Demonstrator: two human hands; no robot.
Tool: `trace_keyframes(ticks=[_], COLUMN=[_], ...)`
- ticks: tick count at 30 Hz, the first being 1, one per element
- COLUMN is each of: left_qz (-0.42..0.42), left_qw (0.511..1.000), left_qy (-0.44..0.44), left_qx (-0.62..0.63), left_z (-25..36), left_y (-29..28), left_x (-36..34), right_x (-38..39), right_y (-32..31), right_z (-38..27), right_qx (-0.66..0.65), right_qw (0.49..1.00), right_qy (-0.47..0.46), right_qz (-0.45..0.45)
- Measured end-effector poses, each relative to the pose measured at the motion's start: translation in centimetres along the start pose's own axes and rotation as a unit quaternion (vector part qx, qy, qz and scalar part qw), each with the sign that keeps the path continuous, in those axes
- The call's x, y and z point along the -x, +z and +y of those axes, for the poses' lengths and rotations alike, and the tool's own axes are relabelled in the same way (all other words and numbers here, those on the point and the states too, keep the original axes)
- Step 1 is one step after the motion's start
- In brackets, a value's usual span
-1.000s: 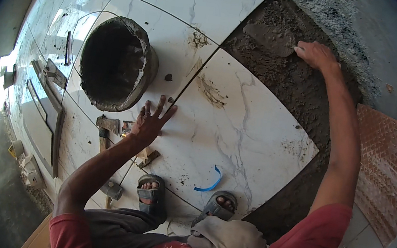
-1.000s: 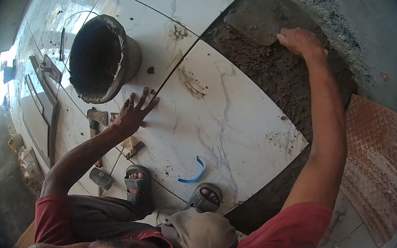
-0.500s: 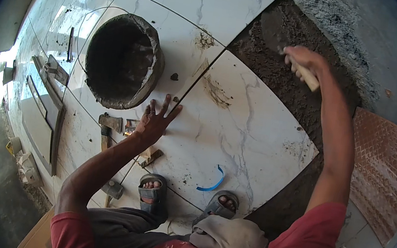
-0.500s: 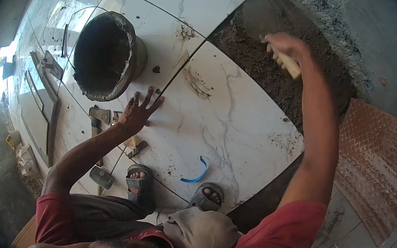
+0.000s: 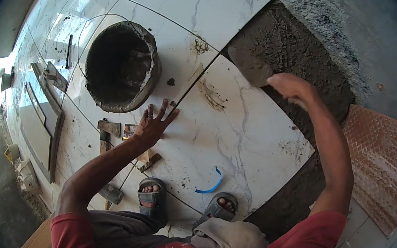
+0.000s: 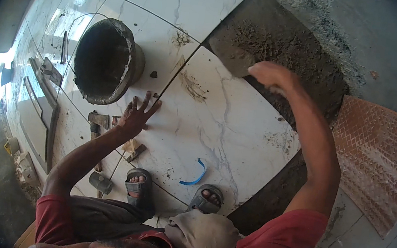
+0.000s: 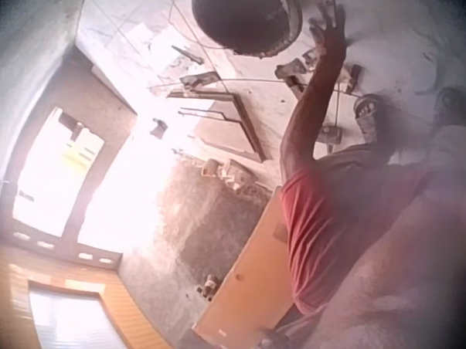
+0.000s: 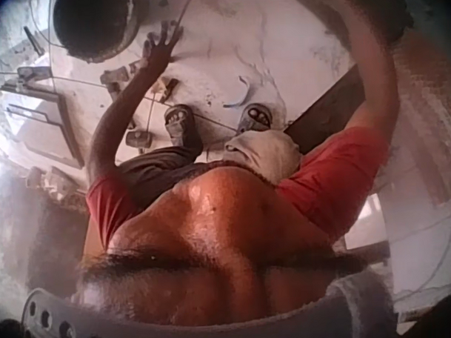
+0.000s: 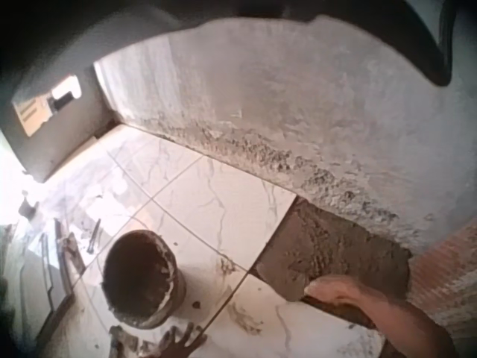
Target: The person smooths and levels mortar on the floor using a trowel, places a floor tile over the mortar, and taps the tile and edges into place with a hatchet.
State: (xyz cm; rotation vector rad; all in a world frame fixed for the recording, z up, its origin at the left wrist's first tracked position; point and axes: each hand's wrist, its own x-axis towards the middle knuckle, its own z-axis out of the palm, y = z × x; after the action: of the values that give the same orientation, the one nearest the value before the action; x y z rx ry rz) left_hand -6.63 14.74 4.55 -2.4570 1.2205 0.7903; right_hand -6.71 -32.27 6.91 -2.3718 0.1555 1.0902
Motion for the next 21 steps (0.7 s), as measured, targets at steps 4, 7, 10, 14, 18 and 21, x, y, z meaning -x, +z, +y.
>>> trace_keyframes(ticks=[4, 7, 10, 14, 18, 21], left_qz=[0.001, 0.007, 0.015, 0.014, 0.011, 0.017], left_qw=[1.0, 1.0, 1.0, 1.0, 1.0, 1.0], left_qy=[0.021, 0.012, 0.012, 0.017, 0.013, 0.024], left_qx=[0.02, -0.004, 0.0, 0.015, 0.008, -0.002], left_z=[0.4, 0.5, 0.1, 0.3, -0.1, 0.0], left_y=[-1.4, -0.5, -0.4, -0.8, -0.3, -0.9], left_x=[-0.2, -0.2, 0.1, 0.0, 0.3, -0.3], right_x=[0.7, 0.2, -0.1, 0.6, 0.1, 0.5], right_y=[-2.0, -2.0, -1.3, -2.5, -1.6, -1.2], right_z=[5.3, 4.9, 0.3, -0.8, 1.2, 6.6], right_qx=[0.108, -0.298, -0.227, -0.149, 0.018, -0.062], right_qw=[0.981, 0.915, 0.959, 0.976, 0.997, 0.991], right_qy=[0.047, 0.217, 0.165, 0.152, 0.06, 0.053], right_qz=[0.154, 0.162, 0.03, -0.043, -0.049, 0.103])
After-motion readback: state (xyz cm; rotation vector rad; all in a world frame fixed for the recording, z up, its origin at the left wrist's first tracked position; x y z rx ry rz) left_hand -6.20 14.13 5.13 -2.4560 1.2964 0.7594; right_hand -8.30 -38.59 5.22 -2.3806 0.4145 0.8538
